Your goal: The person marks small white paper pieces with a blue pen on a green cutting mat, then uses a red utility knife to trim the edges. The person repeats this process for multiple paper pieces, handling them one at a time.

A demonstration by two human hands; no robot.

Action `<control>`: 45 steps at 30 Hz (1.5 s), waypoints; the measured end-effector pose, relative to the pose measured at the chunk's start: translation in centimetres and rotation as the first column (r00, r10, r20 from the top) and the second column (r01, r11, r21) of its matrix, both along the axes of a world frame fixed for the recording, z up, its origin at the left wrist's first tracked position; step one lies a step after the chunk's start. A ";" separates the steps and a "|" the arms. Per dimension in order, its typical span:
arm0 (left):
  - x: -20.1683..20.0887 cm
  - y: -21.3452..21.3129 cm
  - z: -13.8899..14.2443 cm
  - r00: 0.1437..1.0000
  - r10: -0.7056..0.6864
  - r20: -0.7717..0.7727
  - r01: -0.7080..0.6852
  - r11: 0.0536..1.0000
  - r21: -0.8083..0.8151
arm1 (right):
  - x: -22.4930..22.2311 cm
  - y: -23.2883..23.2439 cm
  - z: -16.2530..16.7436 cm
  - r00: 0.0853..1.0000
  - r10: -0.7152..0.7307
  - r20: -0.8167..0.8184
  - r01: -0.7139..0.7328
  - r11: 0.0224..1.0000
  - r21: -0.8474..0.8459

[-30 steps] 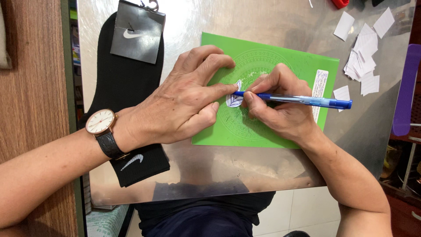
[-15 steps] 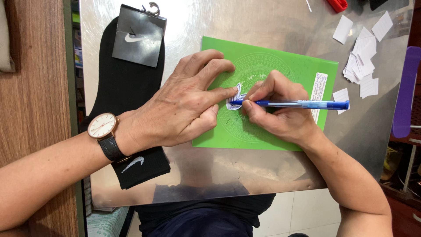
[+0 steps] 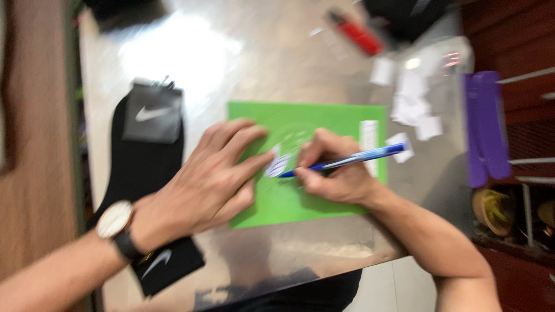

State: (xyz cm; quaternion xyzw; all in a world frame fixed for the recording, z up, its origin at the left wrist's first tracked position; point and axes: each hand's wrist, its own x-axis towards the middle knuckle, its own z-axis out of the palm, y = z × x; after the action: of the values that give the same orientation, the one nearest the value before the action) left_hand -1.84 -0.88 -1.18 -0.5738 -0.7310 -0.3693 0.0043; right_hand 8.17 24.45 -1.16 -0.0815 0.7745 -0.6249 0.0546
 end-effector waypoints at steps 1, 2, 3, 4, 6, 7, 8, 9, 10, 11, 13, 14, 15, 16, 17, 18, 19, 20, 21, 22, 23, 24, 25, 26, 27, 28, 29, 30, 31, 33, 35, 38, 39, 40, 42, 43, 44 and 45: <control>0.3 0.1 0.5 1.000 -0.002 -0.011 0.002 1.000 0.000 | 0.4 0.2 0.2 1.000 -0.020 0.003 0.020 1.000 -0.023; 0.5 0.2 0.9 1.000 0.000 -0.019 0.000 1.000 -0.004 | 0.8 0.2 0.4 0.999 -0.035 0.008 0.035 0.998 -0.050; 0.7 0.3 1.2 0.999 -0.008 -0.032 0.008 1.000 0.000 | 1.0 0.4 0.6 0.999 -0.046 0.015 0.047 0.996 -0.081; 0.9 0.5 1.4 0.999 -0.014 -0.041 0.014 1.000 0.001 | 1.3 0.5 0.8 0.998 -0.061 0.014 0.062 0.994 -0.085; 1.3 0.7 1.6 0.997 -0.031 -0.067 0.032 0.999 0.007 | 1.6 0.7 1.0 0.996 -0.083 0.021 0.084 0.991 -0.099; 1.4 0.7 1.7 0.995 -0.045 -0.087 0.046 0.999 0.014 | 1.8 0.7 1.1 0.996 -0.085 0.015 0.086 0.991 -0.102; 1.5 0.7 1.7 0.993 -0.057 -0.108 0.060 0.998 0.021 | 1.8 0.7 1.1 0.996 -0.086 0.007 0.086 0.991 -0.103; 1.5 0.7 1.7 0.991 -0.069 -0.114 0.072 0.997 0.022 | 1.8 0.7 1.2 0.996 -0.086 -0.003 0.085 0.991 -0.104; 1.6 0.7 1.8 0.990 -0.080 -0.117 0.083 0.996 0.021 | 1.8 0.7 1.2 0.997 -0.081 -0.004 0.080 0.992 -0.100; 1.7 0.6 1.9 0.989 -0.091 -0.119 0.094 0.995 0.019 | 1.9 0.5 1.2 0.997 -0.077 -0.003 0.076 0.992 -0.097; 1.8 0.6 2.1 0.989 -0.087 -0.124 0.091 0.996 0.027 | 1.9 0.5 1.4 0.997 -0.076 -0.003 0.076 0.993 -0.090; 1.9 0.6 2.2 0.989 -0.083 -0.123 0.087 0.996 0.029 | 1.9 0.5 1.5 0.997 -0.080 -0.002 0.079 0.993 -0.087; 2.0 0.6 2.3 0.987 -0.082 -0.137 0.088 0.995 0.037 | 1.9 0.5 1.5 0.997 -0.083 0.000 0.083 0.993 -0.085; 2.0 0.6 2.4 0.985 -0.079 -0.151 0.087 0.995 0.045 | 1.9 0.5 1.6 0.996 -0.088 0.000 0.087 0.994 -0.071; 2.1 0.6 2.4 0.983 -0.076 -0.165 0.086 0.995 0.052 | 1.9 0.4 1.6 0.996 -0.091 0.001 0.091 0.994 -0.058; 2.1 0.6 2.5 0.984 -0.073 -0.165 0.083 0.995 0.054 | 1.9 0.4 1.6 0.995 -0.096 0.002 0.096 0.994 -0.045; 2.2 0.5 2.5 0.984 -0.070 -0.164 0.080 0.995 0.056 | 1.9 0.3 1.5 0.995 -0.096 0.008 0.096 0.994 -0.042; 2.2 0.5 2.5 0.984 -0.067 -0.163 0.077 0.995 0.058 | 1.9 0.3 1.4 0.995 -0.095 0.014 0.096 0.995 -0.040; 2.2 0.5 2.5 0.983 -0.069 -0.170 0.082 0.994 0.068 | 1.9 0.3 1.4 0.995 -0.095 0.021 0.096 0.995 -0.037; 2.3 0.4 2.4 0.981 -0.070 -0.178 0.085 0.993 0.077 | 2.0 0.3 1.3 0.996 -0.093 0.016 0.093 0.995 -0.044; 2.3 0.4 2.4 0.980 -0.072 -0.186 0.089 0.992 0.087 | 2.0 0.3 1.3 0.996 -0.090 0.010 0.091 0.995 -0.050; 2.3 0.4 2.4 0.978 -0.087 -0.191 0.103 0.992 0.074 | 2.0 0.3 1.3 0.996 -0.088 0.006 0.088 0.994 -0.058; 2.3 0.3 2.4 0.975 -0.102 -0.196 0.116 0.991 0.061 | 2.0 0.3 1.2 0.996 -0.091 0.005 0.091 0.995 -0.045; 2.3 0.3 2.3 0.973 -0.117 -0.200 0.129 0.991 0.048 | 2.0 0.3 1.2 0.996 -0.094 0.004 0.094 0.995 -0.033; 2.4 0.3 2.3 0.973 -0.114 -0.202 0.127 0.991 0.050 | 2.0 0.3 1.1 0.995 -0.097 0.002 0.097 0.995 -0.020; 2.5 0.3 2.3 0.973 -0.112 -0.203 0.125 0.991 0.052 | 2.0 0.3 1.1 0.995 -0.096 -0.013 0.096 0.995 -0.001; 2.5 0.3 2.3 0.973 -0.109 -0.204 0.123 0.991 0.055 | 2.0 0.3 1.0 0.995 -0.095 -0.028 0.095 0.995 0.019; 2.6 0.2 2.3 0.967 -0.116 -0.226 0.131 0.990 0.052 | 2.0 0.3 1.0 0.995 -0.094 -0.043 0.095 0.995 0.038; 2.6 0.2 2.2 0.961 -0.123 -0.247 0.139 0.989 0.048 | 2.0 0.3 1.0 0.995 -0.094 -0.038 0.095 0.995 0.034; 2.7 0.2 2.2 0.950 -0.137 -0.282 0.154 0.987 0.038 | 2.1 0.3 0.9 0.995 -0.095 -0.029 0.096 0.995 0.026; 2.8 0.1 2.0 0.939 -0.152 -0.308 0.168 0.986 0.024 | 2.1 0.3 0.9 0.995 -0.096 -0.039 0.097 0.994 0.046; 3.0 0.0 2.0 0.942 -0.179 -0.284 0.177 0.984 -0.034 | 2.1 0.2 1.1 0.994 -0.103 -0.041 0.105 0.994 0.040; 3.0 0.0 2.0 0.943 -0.182 -0.278 0.176 0.983 -0.045 | 2.0 0.1 1.2 0.994 -0.106 -0.039 0.107 0.994 0.032; 3.1 0.1 2.1 0.945 -0.184 -0.271 0.175 0.983 -0.057 | 2.0 0.0 1.3 0.994 -0.106 -0.019 0.106 0.994 0.007; 3.1 0.1 2.3 0.947 -0.185 -0.264 0.173 0.983 -0.067 | 1.9 -0.1 1.5 0.994 -0.103 0.023 0.104 0.994 -0.045; 3.0 0.1 2.5 0.947 -0.185 -0.264 0.174 0.983 -0.066 | 1.8 0.0 1.5 0.995 -0.101 0.020 0.102 0.994 -0.033; 3.0 0.2 2.5 0.947 -0.186 -0.263 0.175 0.982 -0.065 | 1.7 0.0 1.4 0.995 -0.100 0.018 0.101 0.995 -0.022; 2.9 0.2 2.5 0.941 -0.193 -0.277 0.187 0.981 -0.047 | 1.7 0.2 1.3 0.995 -0.099 0.018 0.099 0.995 -0.012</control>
State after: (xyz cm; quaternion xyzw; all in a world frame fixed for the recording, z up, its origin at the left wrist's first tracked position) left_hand 1.02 -0.71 1.33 -0.6882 -0.6679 -0.2756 0.0666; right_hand 9.88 24.64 0.15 -0.0378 0.7731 -0.6324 0.0297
